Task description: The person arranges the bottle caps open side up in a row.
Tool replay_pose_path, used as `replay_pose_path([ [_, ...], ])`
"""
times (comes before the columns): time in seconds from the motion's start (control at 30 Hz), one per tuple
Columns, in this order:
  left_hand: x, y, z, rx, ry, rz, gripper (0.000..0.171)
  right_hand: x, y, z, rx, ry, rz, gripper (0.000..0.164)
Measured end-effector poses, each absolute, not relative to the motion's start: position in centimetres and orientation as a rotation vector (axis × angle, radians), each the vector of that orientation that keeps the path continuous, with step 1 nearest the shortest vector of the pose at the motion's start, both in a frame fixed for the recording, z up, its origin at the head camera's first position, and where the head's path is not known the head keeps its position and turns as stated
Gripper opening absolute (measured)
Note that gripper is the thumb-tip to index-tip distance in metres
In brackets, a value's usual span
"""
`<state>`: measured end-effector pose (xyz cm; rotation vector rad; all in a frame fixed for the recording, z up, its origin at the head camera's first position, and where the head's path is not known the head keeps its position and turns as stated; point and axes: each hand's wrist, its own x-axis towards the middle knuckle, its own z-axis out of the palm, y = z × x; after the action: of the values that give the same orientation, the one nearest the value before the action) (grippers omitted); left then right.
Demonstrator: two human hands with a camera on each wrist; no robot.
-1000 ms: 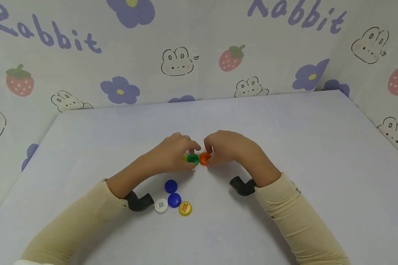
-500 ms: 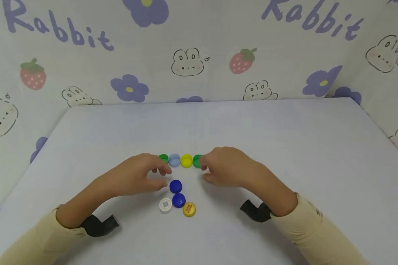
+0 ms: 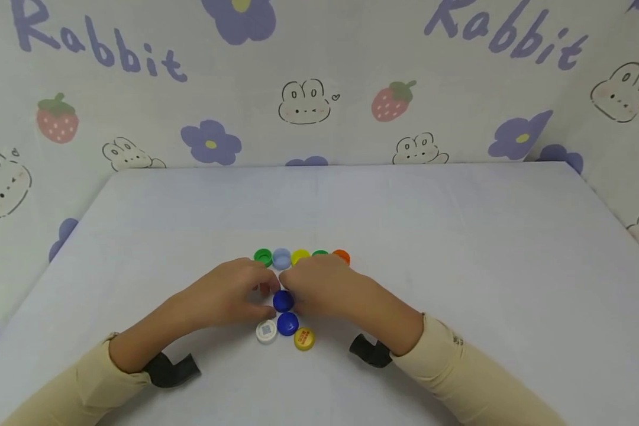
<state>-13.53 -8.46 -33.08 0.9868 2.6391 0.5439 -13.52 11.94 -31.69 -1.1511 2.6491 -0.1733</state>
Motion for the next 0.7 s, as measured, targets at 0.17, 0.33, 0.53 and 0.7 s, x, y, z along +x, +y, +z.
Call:
replay_pose_path([
  [0.17,-13.6,-8.4,-33.3,1.004,2.643,0.567,0.023,-13.5,11.5,-32.0,-1.16,2.632,-0.277,0.018],
  [0.33,-13.6,-8.5,-33.3,0.981,2.639,0.575,0.022,-13.6,11.3,-32.3,-1.171,2.627,-0.306,0.014],
  [0.53,-13.5,-8.8,-33.1,0.935,2.633,0.627,0.02,-13.6,11.5,-32.1,-1.178,2.629,-0.366,0.013],
  [0.7,-13.6,-9.2,-32.3,0.895,2.632,0.69,0.025,-13.6,11.2,-32.2,-1.164,2.698,-0.426,0.016],
])
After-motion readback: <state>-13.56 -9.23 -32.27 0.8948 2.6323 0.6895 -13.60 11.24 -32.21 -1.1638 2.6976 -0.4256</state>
